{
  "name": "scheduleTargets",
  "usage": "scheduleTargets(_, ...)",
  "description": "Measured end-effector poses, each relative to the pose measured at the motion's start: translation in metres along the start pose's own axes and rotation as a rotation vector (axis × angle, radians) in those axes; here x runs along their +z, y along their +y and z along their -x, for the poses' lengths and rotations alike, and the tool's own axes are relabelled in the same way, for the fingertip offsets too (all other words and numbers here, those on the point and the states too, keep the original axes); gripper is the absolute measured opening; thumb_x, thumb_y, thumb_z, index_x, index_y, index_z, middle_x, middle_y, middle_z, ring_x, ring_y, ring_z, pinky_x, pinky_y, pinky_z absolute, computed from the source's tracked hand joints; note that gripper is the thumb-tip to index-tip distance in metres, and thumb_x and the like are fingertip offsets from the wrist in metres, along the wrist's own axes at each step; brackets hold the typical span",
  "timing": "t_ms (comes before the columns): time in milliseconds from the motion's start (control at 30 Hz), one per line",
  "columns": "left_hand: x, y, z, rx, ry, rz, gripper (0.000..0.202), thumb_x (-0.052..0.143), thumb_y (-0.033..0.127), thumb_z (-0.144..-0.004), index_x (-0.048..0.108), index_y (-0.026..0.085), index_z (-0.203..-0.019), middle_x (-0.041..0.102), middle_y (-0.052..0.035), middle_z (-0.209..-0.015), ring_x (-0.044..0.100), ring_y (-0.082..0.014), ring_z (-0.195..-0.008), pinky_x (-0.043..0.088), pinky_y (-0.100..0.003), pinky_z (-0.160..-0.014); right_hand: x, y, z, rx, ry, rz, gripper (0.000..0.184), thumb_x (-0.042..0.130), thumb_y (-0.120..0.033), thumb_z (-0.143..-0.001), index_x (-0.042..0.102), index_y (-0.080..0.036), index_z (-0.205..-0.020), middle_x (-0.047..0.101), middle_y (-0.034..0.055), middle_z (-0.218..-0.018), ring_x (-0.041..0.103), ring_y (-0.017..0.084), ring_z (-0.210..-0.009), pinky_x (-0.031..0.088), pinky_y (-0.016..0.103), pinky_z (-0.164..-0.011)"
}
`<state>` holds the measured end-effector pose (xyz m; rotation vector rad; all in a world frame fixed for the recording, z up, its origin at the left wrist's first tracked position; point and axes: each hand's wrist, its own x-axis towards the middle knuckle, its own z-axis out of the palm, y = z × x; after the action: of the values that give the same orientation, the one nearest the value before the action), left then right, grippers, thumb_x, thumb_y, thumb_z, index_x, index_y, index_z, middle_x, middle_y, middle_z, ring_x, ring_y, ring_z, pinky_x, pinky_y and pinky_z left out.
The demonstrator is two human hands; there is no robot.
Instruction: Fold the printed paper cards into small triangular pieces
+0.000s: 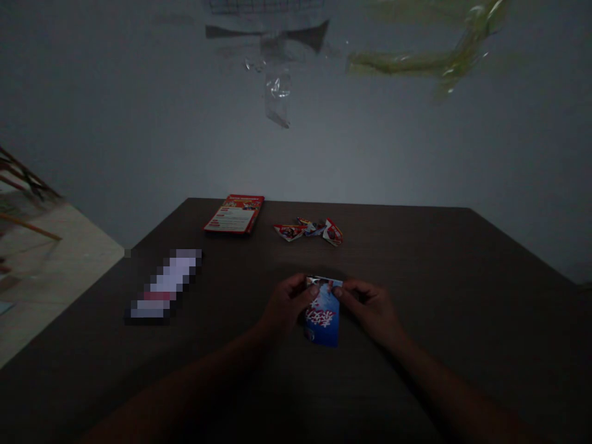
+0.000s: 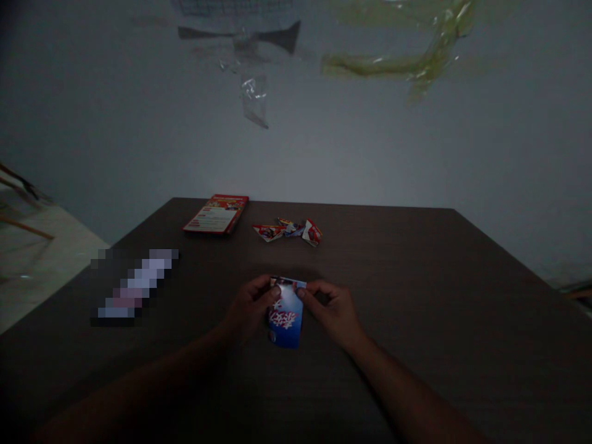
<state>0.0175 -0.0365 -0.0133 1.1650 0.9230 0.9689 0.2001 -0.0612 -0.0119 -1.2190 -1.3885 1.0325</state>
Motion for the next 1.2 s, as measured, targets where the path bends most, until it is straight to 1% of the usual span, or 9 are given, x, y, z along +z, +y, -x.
scheduleTargets(133, 0.0013, -0.0008, 0.0004, 0.006, 0.04, -0.036, 0.027, 0.067, 0.038, -0.07, 0.062, 0.012, -0.077, 0.059, 0.0004, -0.066, 0.052, -0.0095, -0.058, 0.041, -0.02, -0.056, 0.0009, -0.0036, 0.001, -0.008, -0.022, 0.033, 0.021, 0.064, -0.038, -0.076, 0.07, -0.018, -0.076, 0.068, 0.0031, -0.072, 0.06, 0.016, -0.067, 0.047, 0.028, -0.062)
scheduleTargets(300, 0.0059, 0.0054, 0.0042, -0.01, 0.076, -0.029, 0.026, 0.068, 0.036, -0.067, 0.063, 0.011, -0.073, 0.059, 0.0005, -0.063, 0.051, -0.0095, -0.057, 0.04, -0.02, -0.055, -0.0002, -0.0003, 0.0004, -0.034, -0.014, 0.019, 0.02, 0.065, -0.037, -0.076, 0.07, -0.018, -0.081, 0.069, 0.0041, -0.078, 0.061, 0.017, -0.072, 0.048, 0.029, -0.067)
scheduleTargets(533, 0.0058, 0.0049, 0.0053, 0.021, 0.043, -0.049, 0.025, 0.066, 0.037, -0.07, 0.063, 0.012, -0.074, 0.06, 0.0009, -0.063, 0.051, -0.0091, -0.057, 0.04, -0.02, -0.055, -0.0002, 0.0005, -0.0007, -0.009, 0.01, -0.024, 0.02, 0.067, -0.036, -0.073, 0.07, -0.018, -0.08, 0.069, 0.0044, -0.079, 0.061, 0.018, -0.074, 0.049, 0.029, -0.068)
scheduleTargets(733, 0.0065, 0.0037, 0.0067, 0.021, 0.059, -0.058, 0.025, 0.066, 0.036, -0.071, 0.064, 0.012, -0.08, 0.062, -0.001, -0.068, 0.054, -0.0104, -0.06, 0.042, -0.021, -0.056, -0.0012, 0.0043, -0.0011, 0.008, -0.003, -0.063, 0.021, 0.068, -0.036, -0.073, 0.07, -0.018, -0.082, 0.069, 0.005, -0.079, 0.062, 0.019, -0.076, 0.049, 0.031, -0.07)
scheduleTargets(833, 0.0062, 0.0031, 0.0066, 0.03, 0.054, -0.058, 0.025, 0.066, 0.036, -0.071, 0.064, 0.013, -0.08, 0.063, -0.0009, -0.069, 0.055, -0.0107, -0.061, 0.043, -0.021, -0.056, -0.001, 0.0051, -0.0008, 0.013, 0.009, -0.064, 0.023, 0.068, -0.037, -0.073, 0.07, -0.018, -0.084, 0.069, 0.0049, -0.079, 0.062, 0.019, -0.075, 0.049, 0.03, -0.069)
scheduleTargets(1000, 0.0055, 0.0017, 0.0064, 0.052, 0.048, -0.084, 0.024, 0.066, 0.035, -0.072, 0.064, 0.012, -0.079, 0.064, -0.0014, -0.069, 0.056, -0.0114, -0.061, 0.044, -0.021, -0.056, -0.0007, 0.0036, 0.0001, 0.015, 0.024, -0.047, 0.021, 0.068, -0.038, -0.073, 0.07, -0.018, -0.08, 0.069, 0.0047, -0.079, 0.062, 0.017, -0.072, 0.049, 0.029, -0.066)
scheduleTargets(1200, 0.0075, 0.0064, 0.0085, 0.051, 0.04, -0.066, 0.024, 0.067, 0.035, -0.07, 0.065, 0.013, -0.079, 0.066, -0.0024, -0.071, 0.059, -0.0131, -0.063, 0.046, -0.022, -0.058, -0.0014, 0.0022, 0.0001, 0.002, 0.025, -0.024, 0.022, 0.067, -0.039, -0.074, 0.07, -0.018, -0.078, 0.07, 0.0048, -0.075, 0.062, 0.018, -0.069, 0.049, 0.028, -0.062)
